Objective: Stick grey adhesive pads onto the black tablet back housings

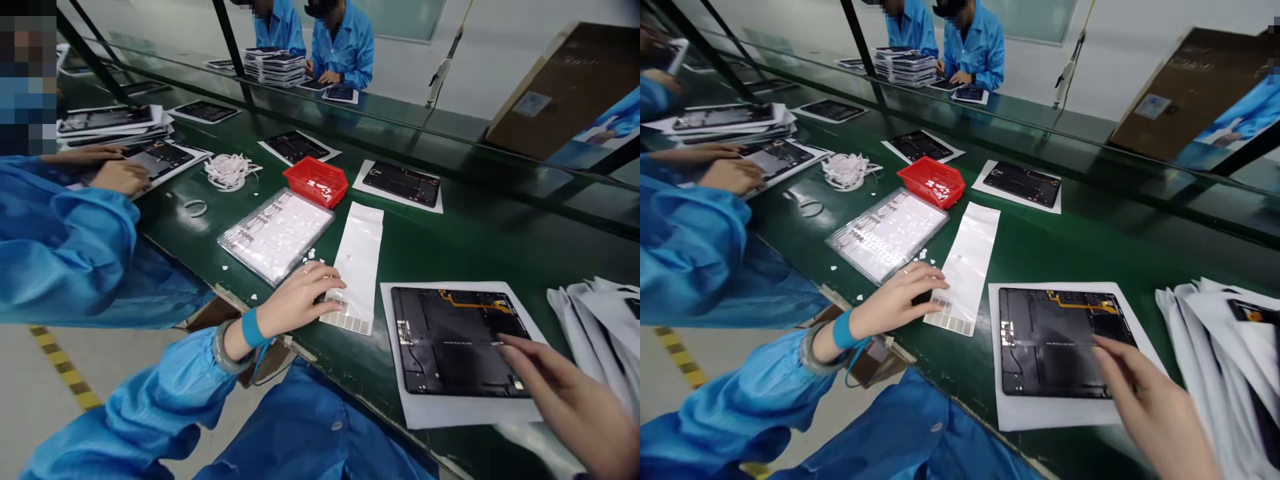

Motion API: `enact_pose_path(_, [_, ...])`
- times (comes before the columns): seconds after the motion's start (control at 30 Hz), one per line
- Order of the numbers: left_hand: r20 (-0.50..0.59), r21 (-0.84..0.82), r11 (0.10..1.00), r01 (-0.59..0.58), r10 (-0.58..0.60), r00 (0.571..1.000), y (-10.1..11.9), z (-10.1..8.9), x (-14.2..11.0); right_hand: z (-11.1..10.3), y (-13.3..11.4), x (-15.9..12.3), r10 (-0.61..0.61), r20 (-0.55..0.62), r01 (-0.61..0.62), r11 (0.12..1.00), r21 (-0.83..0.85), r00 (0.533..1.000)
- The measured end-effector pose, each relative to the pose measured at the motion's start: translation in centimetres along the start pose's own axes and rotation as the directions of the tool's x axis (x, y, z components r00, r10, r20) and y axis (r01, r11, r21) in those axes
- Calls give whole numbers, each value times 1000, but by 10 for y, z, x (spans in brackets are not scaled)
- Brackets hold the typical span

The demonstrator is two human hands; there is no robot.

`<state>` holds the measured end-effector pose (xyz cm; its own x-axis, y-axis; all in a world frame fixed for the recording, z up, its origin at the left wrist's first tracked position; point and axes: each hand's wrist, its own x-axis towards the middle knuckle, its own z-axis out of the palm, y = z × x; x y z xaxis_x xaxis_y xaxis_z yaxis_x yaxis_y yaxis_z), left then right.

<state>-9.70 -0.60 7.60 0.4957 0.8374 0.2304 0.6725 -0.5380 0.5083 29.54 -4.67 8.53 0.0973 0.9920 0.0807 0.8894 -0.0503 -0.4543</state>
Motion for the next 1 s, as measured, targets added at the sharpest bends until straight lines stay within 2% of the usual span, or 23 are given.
enact_pose_path(0.1, [121,87,996,-24,14,993,-14,7,6,16,-57,6,-193,173,174,978,118,966])
enact_pose_path(0.23, [158,125,990,-61,41,987,-12,18,18,38,-112,11,-443,276,415,896,157,853])
enact_pose_path(0.3, [146,165,980,-112,88,985,-9,20,24,48,-130,15,-502,319,490,863,123,804])
enact_pose_path(0.4, [161,224,951,-211,178,971,-9,20,33,62,-149,21,-535,357,562,826,32,766])
enact_pose_path(0.5, [182,264,923,-281,238,954,-12,20,40,72,-161,28,-521,399,594,800,-79,755])
enact_pose_path(0.6, [191,273,910,-311,266,945,-13,21,44,79,-164,34,-488,417,590,791,-160,767])
enact_pose_path(0.77, [154,192,945,-265,238,959,-12,24,45,85,-155,41,-444,419,533,837,-121,792])
enact_pose_path(0.87, [148,160,961,-225,202,968,-11,25,45,83,-150,45,-433,433,511,856,-78,791])
enact_pose_path(1.0, [172,185,944,-272,241,955,-12,26,48,75,-155,47,-454,428,536,839,-89,782])
